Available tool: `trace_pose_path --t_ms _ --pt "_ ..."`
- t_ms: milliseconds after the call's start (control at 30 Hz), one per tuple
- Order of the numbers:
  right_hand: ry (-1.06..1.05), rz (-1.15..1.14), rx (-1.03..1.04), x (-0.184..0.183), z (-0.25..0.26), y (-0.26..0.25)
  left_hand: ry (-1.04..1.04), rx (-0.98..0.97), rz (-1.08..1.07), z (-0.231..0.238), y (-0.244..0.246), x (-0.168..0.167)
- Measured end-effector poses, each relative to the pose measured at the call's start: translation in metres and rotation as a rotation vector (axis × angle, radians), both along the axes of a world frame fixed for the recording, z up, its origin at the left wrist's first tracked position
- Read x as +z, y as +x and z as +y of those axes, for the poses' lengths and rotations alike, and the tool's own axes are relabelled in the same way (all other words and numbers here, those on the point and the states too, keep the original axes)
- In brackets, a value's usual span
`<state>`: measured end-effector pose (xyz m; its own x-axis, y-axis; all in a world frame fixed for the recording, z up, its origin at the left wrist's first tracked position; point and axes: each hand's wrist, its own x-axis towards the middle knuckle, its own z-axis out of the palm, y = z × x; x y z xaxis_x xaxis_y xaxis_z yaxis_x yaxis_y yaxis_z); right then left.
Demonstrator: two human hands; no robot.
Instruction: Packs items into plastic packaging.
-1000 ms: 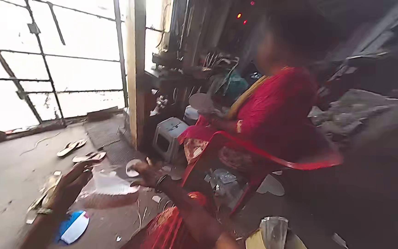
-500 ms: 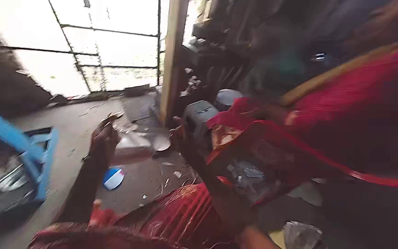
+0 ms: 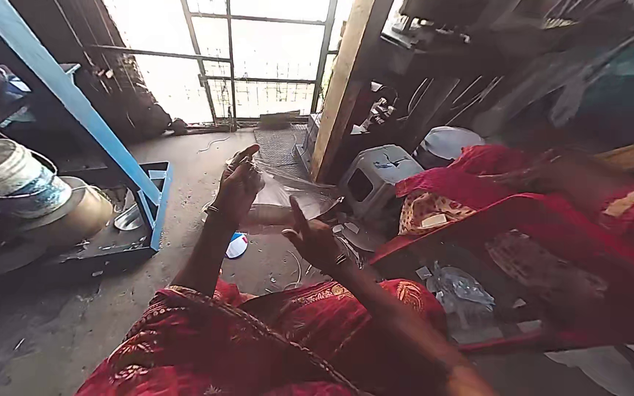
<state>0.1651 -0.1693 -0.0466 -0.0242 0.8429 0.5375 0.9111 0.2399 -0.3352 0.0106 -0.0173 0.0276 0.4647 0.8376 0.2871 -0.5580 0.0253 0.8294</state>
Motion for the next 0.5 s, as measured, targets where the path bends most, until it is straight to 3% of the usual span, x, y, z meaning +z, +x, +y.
trace_pose_path --t_ms 67,133,167,233,300,433,500 --pt "0.045 -0.054 0.024 -0.001 -0.003 0.002 -0.021 0.022 0.049 -0.012 -0.003 0.0" --pt "-0.244 -0.074 0.039 0.0 -0.007 0.0 -0.007 0.035 0.107 -0.017 -0.003 0.001" --pt "-0.176 -0.089 0.051 -0.003 -0.003 0.002 0.013 0.036 0.139 -0.014 -0.004 0.001" --pt "0.195 -0.104 0.0 0.008 0.004 0.018 0.041 0.006 0.157 -0.005 -0.001 0.0" --pt "0.363 -0.096 -0.111 0.024 0.004 0.035 0.022 -0.021 0.153 -0.003 0.002 0.001" --pt "0.269 -0.081 -0.028 0.008 0.002 0.036 0.092 -0.016 0.232 -0.01 0.001 -0.001" --pt "0.1 -0.141 0.026 0.002 0.003 0.034 0.18 -0.029 0.269 -0.011 0.009 -0.001"
